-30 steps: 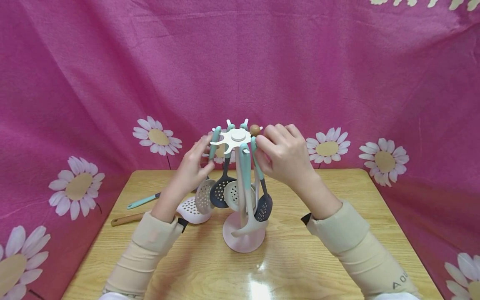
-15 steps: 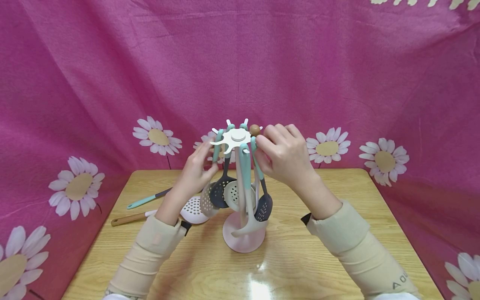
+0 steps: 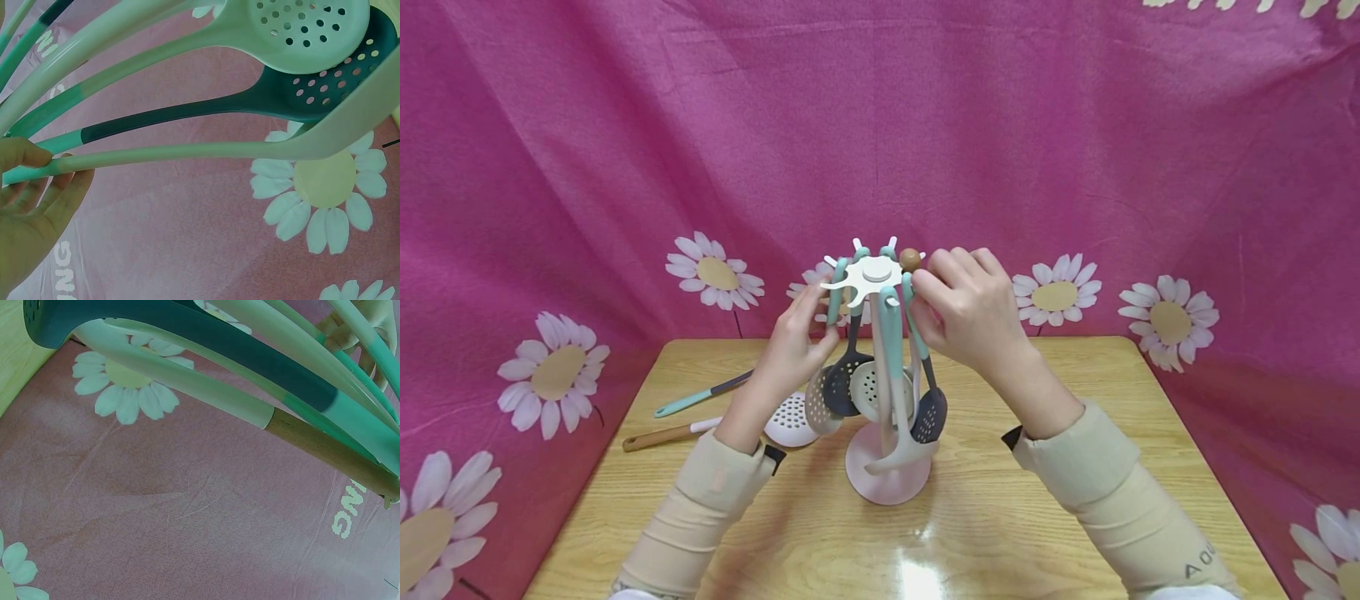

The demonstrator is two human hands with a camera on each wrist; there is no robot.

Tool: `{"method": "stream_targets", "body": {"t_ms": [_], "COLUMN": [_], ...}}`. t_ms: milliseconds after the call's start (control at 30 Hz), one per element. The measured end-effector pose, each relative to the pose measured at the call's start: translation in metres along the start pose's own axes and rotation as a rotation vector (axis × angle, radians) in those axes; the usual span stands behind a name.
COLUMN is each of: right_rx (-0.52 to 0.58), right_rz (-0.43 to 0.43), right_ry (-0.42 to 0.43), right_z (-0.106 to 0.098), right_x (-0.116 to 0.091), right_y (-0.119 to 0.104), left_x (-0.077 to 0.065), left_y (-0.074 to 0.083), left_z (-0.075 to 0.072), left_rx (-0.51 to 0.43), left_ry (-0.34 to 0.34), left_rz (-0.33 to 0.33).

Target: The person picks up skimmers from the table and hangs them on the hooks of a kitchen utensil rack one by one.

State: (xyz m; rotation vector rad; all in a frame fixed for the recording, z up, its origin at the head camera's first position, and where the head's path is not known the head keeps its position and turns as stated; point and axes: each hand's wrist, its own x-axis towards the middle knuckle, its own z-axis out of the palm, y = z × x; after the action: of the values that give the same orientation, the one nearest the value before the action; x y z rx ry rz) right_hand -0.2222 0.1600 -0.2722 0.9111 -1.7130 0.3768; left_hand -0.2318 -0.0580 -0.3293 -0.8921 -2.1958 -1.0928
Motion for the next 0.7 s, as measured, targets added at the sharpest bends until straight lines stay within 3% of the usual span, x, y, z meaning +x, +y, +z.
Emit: {"method": "stream_targets", "body": {"t_ms": [267, 533, 600, 700], "right_rx": [0.000, 0.001, 0.000, -0.001], "right_rz": [0.000, 0.002, 0.001, 0.000], "right_ry": [0.001, 0.001, -0.001, -0.004], "right_z": [0.0000, -0.0001, 0.0000, 0.0000], "right_x": [0.0000, 0.0000, -0.0001, 0.0000], "right_y": [0.0003, 0.0005, 0.0004, 0.0004], "left_x": [-0.0008, -0.0021, -0.0036, -0.0066], "left_y": [-0.0019, -0.0033, -0.0046, -0.0085], "left_z": [0.0014, -0.0027, -0.0045, -0.0069], "left_rx": [0.012, -0.015, -0.007, 0.027], "left_ry": [0.013, -0.024, -0.008, 0.077], "left_rz": [0.022, -0.002, -0.007, 0.016]}}
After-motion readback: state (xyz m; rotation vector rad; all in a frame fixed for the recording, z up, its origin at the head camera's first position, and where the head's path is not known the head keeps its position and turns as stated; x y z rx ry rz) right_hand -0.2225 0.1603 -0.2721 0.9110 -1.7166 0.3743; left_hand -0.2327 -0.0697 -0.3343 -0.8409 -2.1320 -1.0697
